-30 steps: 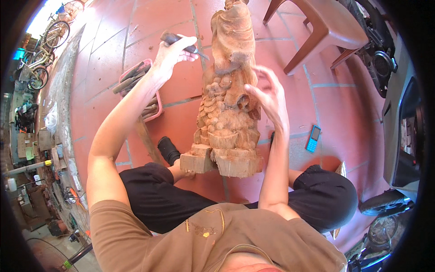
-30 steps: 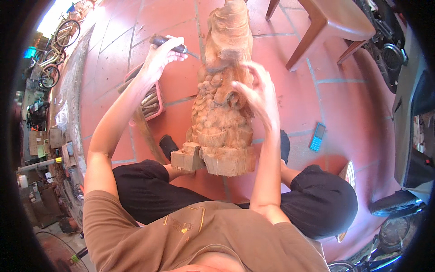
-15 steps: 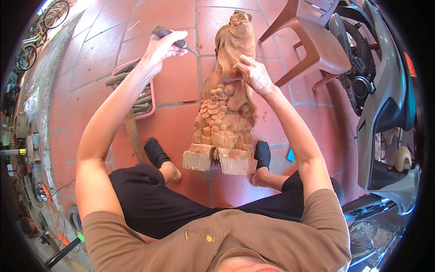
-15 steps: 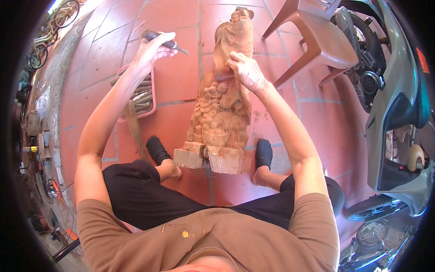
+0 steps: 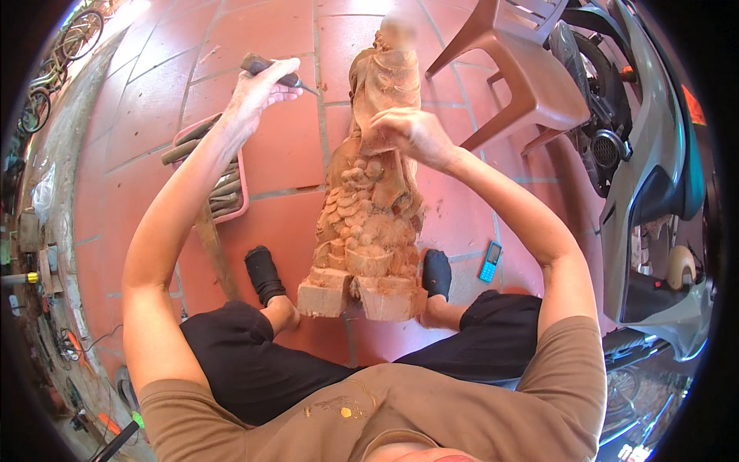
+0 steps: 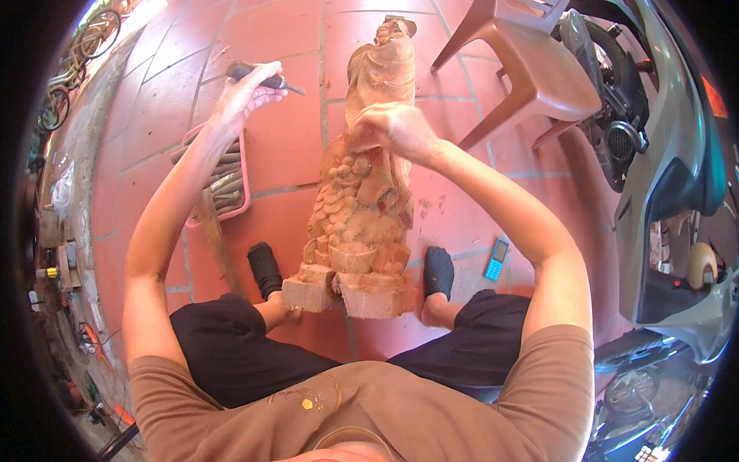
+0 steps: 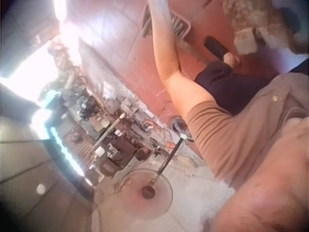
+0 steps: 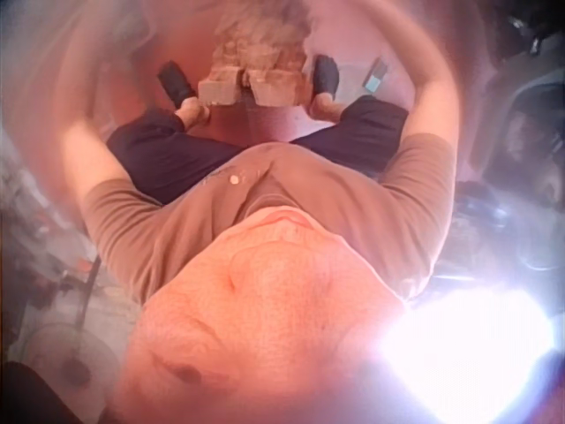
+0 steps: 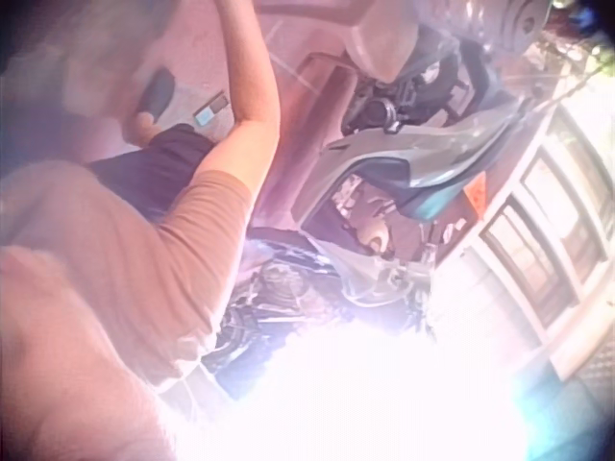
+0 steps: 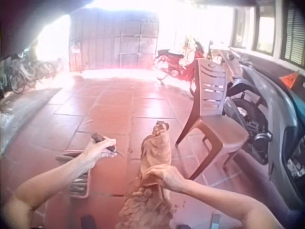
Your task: The person carves a wooden statue using a rotary tool and hand chisels. They work on the base and upper sections, switching between tools and rotating the statue to access different areas.
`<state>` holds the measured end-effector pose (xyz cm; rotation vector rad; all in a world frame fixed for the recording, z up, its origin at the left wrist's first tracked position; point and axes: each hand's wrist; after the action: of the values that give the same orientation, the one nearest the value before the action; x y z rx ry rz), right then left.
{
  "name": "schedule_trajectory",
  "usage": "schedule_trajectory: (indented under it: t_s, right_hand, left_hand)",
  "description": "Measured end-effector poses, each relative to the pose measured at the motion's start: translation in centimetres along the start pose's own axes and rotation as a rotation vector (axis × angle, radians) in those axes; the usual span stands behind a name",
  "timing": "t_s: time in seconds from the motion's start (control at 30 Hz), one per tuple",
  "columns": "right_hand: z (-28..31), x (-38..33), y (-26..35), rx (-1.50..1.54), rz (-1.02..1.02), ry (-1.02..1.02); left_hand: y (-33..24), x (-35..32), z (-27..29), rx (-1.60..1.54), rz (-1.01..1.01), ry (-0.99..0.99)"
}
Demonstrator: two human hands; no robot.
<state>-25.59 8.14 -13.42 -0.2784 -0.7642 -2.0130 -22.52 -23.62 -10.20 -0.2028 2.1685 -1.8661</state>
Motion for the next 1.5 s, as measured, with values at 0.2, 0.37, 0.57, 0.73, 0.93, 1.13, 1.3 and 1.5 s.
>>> schedule_trajectory:
  t_s: [0.2,0.37,0.57,0.73,0.93,1.13,1.3,1.5]
  right_hand:
    - [0.1,3.1,-7.7,0.089,-0.461,-0.35]
    - [-1.8,4.9,-14.3,0.253,-0.336,-0.299]
    - [-2.8,6.9,-13.0,-0.087,-0.273,-0.317]
    - [-5.0,8.4,-12.7,-0.431,-0.034,-0.472]
    - [-0.8,6.6,-15.7,-0.475,-0.409,-0.374]
    - [2.7,-0.6,-12.4,-0.183,-0.56,0.024]
    - [-0.4,-4.1,-10.5,0.184,-0.611,-0.174]
    - [-3.1,-2.5,-8.2,0.121,-0.51,-0.385]
  left_hand:
    - [4.1,1.6,-1.4,0.042,0.112,-0.029]
    - [4.9,2.2,-2.8,0.037,0.127,0.009]
    - [4.0,1.8,-1.6,0.043,0.133,-0.023]
    - [4.0,2.4,-1.9,0.053,0.131,-0.036]
    - [4.0,2.1,-2.8,0.003,0.096,-0.028]
    - [3.9,3.4,-4.1,-0.055,0.055,0.016]
    - [3.9,4.1,-7.8,-0.028,-0.031,0.002]
    - [5.2,7.5,-11.7,-0.002,-0.143,-0.024]
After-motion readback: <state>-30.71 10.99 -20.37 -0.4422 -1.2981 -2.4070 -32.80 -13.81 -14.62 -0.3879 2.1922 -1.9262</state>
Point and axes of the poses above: each hand's wrist, its own x-axis towards the middle knuckle, its own z-axis out of the back of the hand, y = z × x, and after that the axes turned 10 degrees about -y, right-handed
